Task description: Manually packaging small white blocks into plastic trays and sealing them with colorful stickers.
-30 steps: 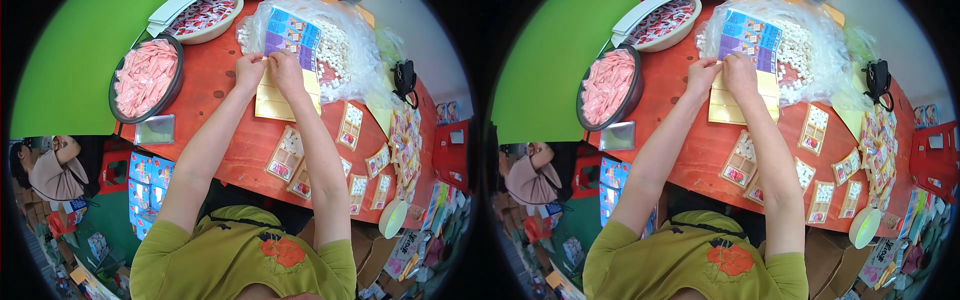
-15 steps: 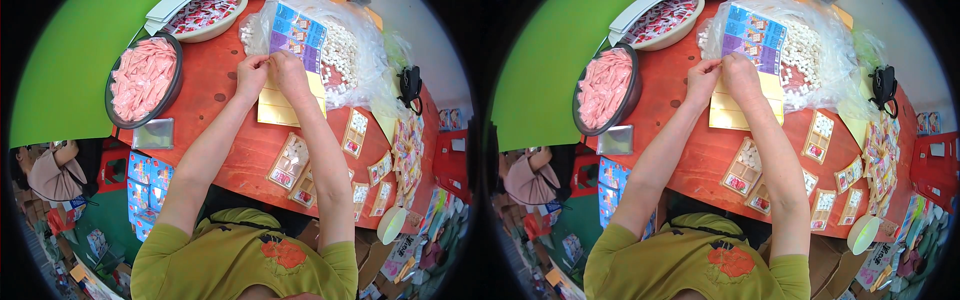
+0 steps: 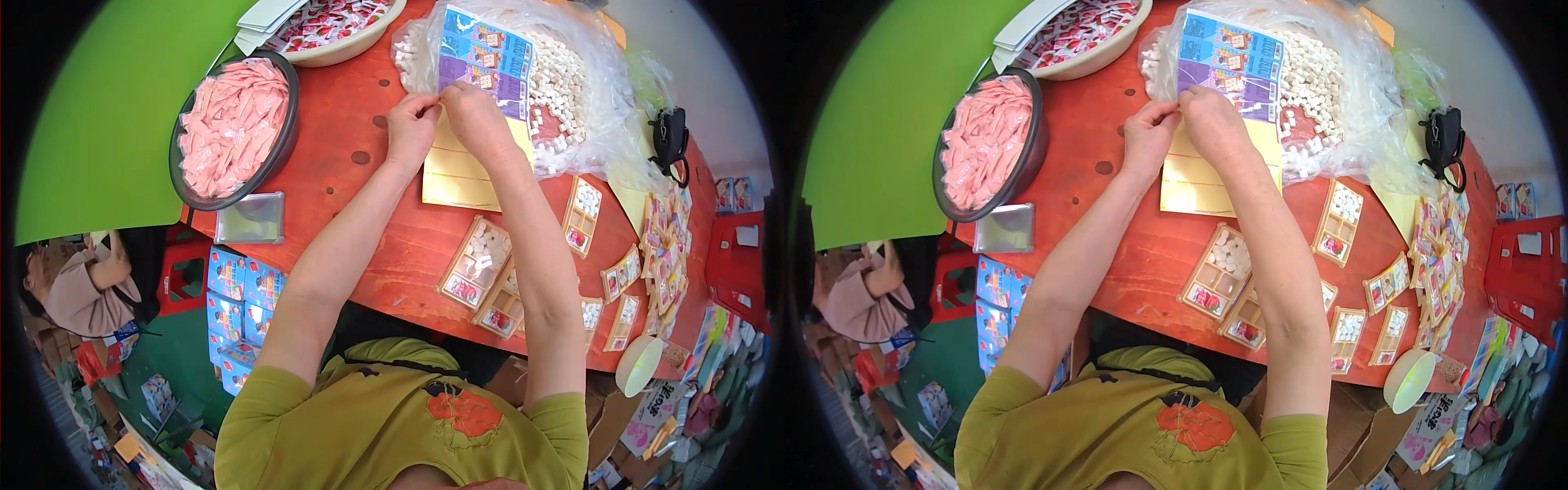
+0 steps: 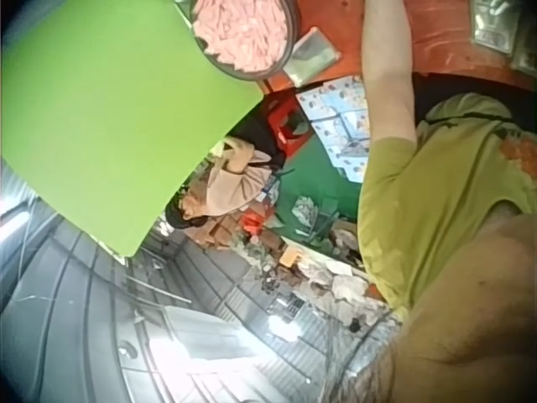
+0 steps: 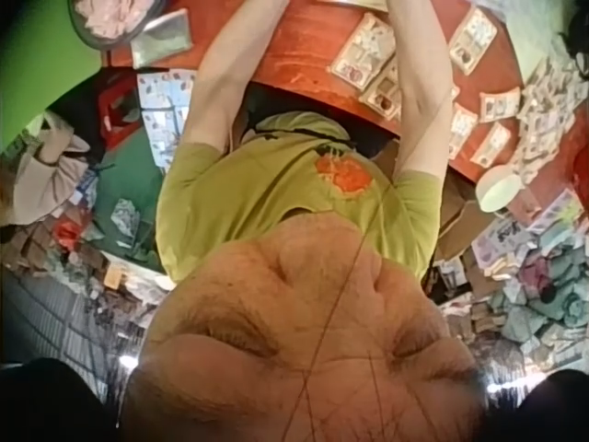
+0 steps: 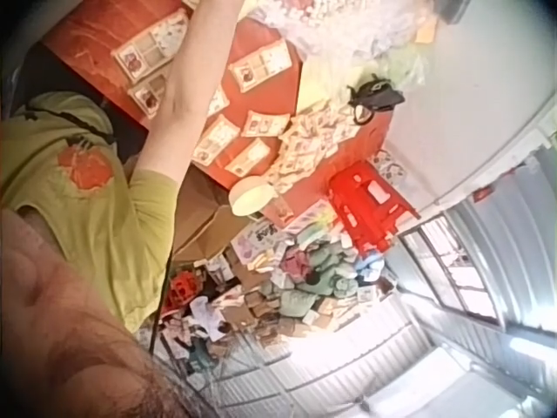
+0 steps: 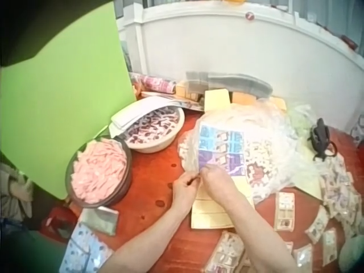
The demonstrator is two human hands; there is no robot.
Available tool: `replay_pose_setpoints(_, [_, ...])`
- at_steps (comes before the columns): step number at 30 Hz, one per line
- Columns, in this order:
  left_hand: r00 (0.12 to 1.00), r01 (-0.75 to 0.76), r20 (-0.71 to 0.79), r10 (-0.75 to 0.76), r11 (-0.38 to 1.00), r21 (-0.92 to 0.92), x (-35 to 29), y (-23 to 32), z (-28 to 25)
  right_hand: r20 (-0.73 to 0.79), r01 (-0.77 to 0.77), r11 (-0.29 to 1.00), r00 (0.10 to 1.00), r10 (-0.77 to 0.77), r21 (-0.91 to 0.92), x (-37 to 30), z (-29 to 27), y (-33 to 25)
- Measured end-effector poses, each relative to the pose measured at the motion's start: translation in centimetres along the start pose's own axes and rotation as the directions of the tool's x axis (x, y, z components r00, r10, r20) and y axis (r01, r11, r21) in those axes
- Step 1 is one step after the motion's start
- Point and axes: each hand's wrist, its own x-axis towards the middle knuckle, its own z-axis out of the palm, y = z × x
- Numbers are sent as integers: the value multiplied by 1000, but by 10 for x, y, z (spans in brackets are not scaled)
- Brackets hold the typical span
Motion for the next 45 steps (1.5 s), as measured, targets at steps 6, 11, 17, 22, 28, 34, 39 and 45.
replay_pose_setpoints(6, [999,9,37,-11,999,46,-4,2,1,-116,-93,993,988,102,79,-4,6,0])
replay_pose_setpoints(11, [997,74,10,-74,996,58,-5,7,2,-137,-78,979,985,105,186,-7,5,4])
replay_pose_setpoints(17, [1000,11,-1,-10,997,80,-4,2,1,-28,-28,997,999,29,67,-5,3,2])
replay_pose_setpoints(22, [999,-19,35,15,993,117,-3,-1,0,-15,-107,991,994,109,81,-4,5,0])
replay_pose_setpoints(28, [1000,0,12,-2,995,102,-4,7,3,-131,-213,935,957,258,284,-10,8,7])
replay_pose_setpoints(34, [999,51,-8,-50,968,245,-2,8,6,-130,-243,866,936,328,437,-14,13,16])
replay_pose_setpoints(39, [999,7,38,-14,980,198,-1,-3,3,-75,-173,841,967,245,513,-16,14,19])
replay_pose_setpoints(45, [986,114,112,-123,990,88,0,0,-3,-112,-214,851,947,302,479,-14,16,16])
